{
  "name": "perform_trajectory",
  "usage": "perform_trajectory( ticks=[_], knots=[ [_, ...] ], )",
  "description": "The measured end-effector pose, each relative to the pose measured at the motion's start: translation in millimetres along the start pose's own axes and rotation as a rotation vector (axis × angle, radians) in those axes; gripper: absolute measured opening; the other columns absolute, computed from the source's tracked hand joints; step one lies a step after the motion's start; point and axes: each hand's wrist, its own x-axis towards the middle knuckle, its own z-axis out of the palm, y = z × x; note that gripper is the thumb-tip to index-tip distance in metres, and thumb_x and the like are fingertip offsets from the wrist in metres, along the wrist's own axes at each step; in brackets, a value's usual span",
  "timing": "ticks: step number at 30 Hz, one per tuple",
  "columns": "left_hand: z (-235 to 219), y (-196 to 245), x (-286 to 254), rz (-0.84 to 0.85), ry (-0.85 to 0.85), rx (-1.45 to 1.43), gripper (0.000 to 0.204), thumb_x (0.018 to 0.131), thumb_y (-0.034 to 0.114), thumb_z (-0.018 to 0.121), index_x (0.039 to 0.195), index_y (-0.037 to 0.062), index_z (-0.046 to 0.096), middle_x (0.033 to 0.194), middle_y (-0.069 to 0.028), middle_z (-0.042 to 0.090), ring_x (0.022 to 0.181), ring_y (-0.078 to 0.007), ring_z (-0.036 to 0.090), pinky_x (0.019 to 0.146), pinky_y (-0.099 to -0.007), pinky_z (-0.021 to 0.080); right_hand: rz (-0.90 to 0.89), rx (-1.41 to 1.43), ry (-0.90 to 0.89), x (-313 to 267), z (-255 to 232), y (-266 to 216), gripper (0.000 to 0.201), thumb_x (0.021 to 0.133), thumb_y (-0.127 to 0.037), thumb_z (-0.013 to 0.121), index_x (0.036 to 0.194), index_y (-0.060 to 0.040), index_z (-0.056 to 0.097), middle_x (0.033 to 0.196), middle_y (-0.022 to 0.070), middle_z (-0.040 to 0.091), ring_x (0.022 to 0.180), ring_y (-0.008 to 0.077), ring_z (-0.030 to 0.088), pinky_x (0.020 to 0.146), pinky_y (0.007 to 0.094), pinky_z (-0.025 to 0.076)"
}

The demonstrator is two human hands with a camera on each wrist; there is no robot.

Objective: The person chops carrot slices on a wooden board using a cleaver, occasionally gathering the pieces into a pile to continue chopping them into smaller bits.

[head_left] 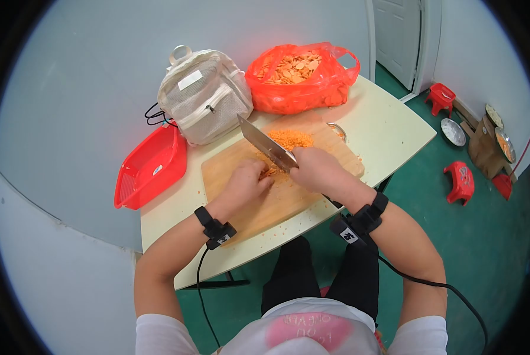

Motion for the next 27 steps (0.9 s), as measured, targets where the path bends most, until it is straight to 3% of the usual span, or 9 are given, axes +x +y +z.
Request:
perform_trajectory(
  ticks=[10,13,14,15,17,19,20,22,27],
  knots=[
    [6,4,-2,-0.031,0.060,0.054,0.017,0.081,0.015,0.063,0.088,-0.0005,0.067,0.085,-0.0197,0.061,0.082,-0.0371,0.060,0.075,-0.0424,0.049,-0.046,0.027,0.003,-3,1,2,0.024,0.084,-0.019,0.055,0.099,-0.0017,0.062,0.093,0.0181,0.067,0.092,0.0357,0.064,0.081,0.0449,0.050],
    [4,0,-4,-0.053,0.086,-0.090,0.020,0.084,0.017,0.061,0.089,-0.0007,0.068,0.088,-0.0203,0.063,0.084,-0.0335,0.062,0.076,-0.0408,0.049,-0.167,0.183,0.153,0,8,15,0.024,0.085,-0.019,0.054,0.099,-0.0011,0.059,0.083,0.0158,0.067,0.076,0.0307,0.066,0.069,0.0408,0.053],
    [1,-2,-6,-0.062,0.100,-0.094,0.020,0.084,0.017,0.061,0.089,-0.0007,0.068,0.088,-0.0203,0.063,0.084,-0.0335,0.062,0.076,-0.0408,0.049,-0.094,0.512,0.080,-4,1,14,0.023,0.085,-0.019,0.055,0.099,-0.0014,0.058,0.078,0.0123,0.065,0.066,0.0245,0.064,0.061,0.0360,0.052],
    [-3,-5,-5,-0.101,0.169,-0.195,0.022,0.087,0.017,0.057,0.093,-0.0008,0.068,0.093,-0.0205,0.064,0.087,-0.0329,0.063,0.078,-0.0403,0.050,-0.015,0.837,0.003,-7,-5,14,0.022,0.085,-0.019,0.056,0.100,-0.0018,0.057,0.072,0.0088,0.063,0.056,0.0184,0.061,0.054,0.0312,0.050],
    [-14,-8,-2,-0.137,0.252,-0.299,0.024,0.091,0.017,0.053,0.097,-0.0008,0.068,0.098,-0.0206,0.065,0.089,-0.0324,0.064,0.080,-0.0399,0.051,-0.013,0.980,-0.021,-9,-8,18,0.022,0.086,-0.019,0.056,0.100,-0.0025,0.056,0.070,0.0057,0.061,0.052,0.0130,0.057,0.049,0.0263,0.047],
    [-26,-9,1,-0.354,0.216,-1.032,0.032,0.097,0.021,0.046,0.114,-0.0012,0.061,0.111,-0.0181,0.064,0.102,-0.0286,0.062,0.090,-0.0386,0.050,-0.005,1.131,-0.046,-9,-6,22,0.021,0.087,-0.020,0.057,0.100,-0.0033,0.055,0.068,0.0026,0.058,0.048,0.0075,0.053,0.045,0.0214,0.044],
    [-32,-5,1,-0.356,0.224,-1.034,0.032,0.097,0.021,0.046,0.114,-0.0012,0.061,0.111,-0.0181,0.064,0.102,-0.0286,0.062,0.090,-0.0386,0.050,0.019,1.212,-0.077,-7,-3,24,0.020,0.088,-0.020,0.057,0.100,-0.0039,0.055,0.068,0.0019,0.058,0.048,0.0072,0.053,0.044,0.0210,0.044],
    [-39,7,0,-0.375,-0.077,-1.614,0.040,0.101,0.027,0.038,0.128,-0.0013,0.049,0.123,-0.0152,0.059,0.111,-0.0263,0.059,0.098,-0.0393,0.047,0.039,1.288,-0.114,-8,1,21,0.019,0.088,-0.020,0.056,0.099,-0.0045,0.055,0.067,0.0013,0.058,0.048,0.0069,0.053,0.043,0.0206,0.044],
    [-28,16,0,-0.545,-0.041,-1.814,0.046,0.102,0.031,0.032,0.132,-0.0025,0.042,0.128,-0.0183,0.054,0.120,-0.0289,0.053,0.103,-0.0434,0.041,0.115,1.514,-0.187,-6,15,25,0.014,0.088,-0.019,0.057,0.096,-0.0076,0.054,0.068,-0.0004,0.058,0.048,0.0059,0.053,0.041,0.0216,0.046]
  ],
)
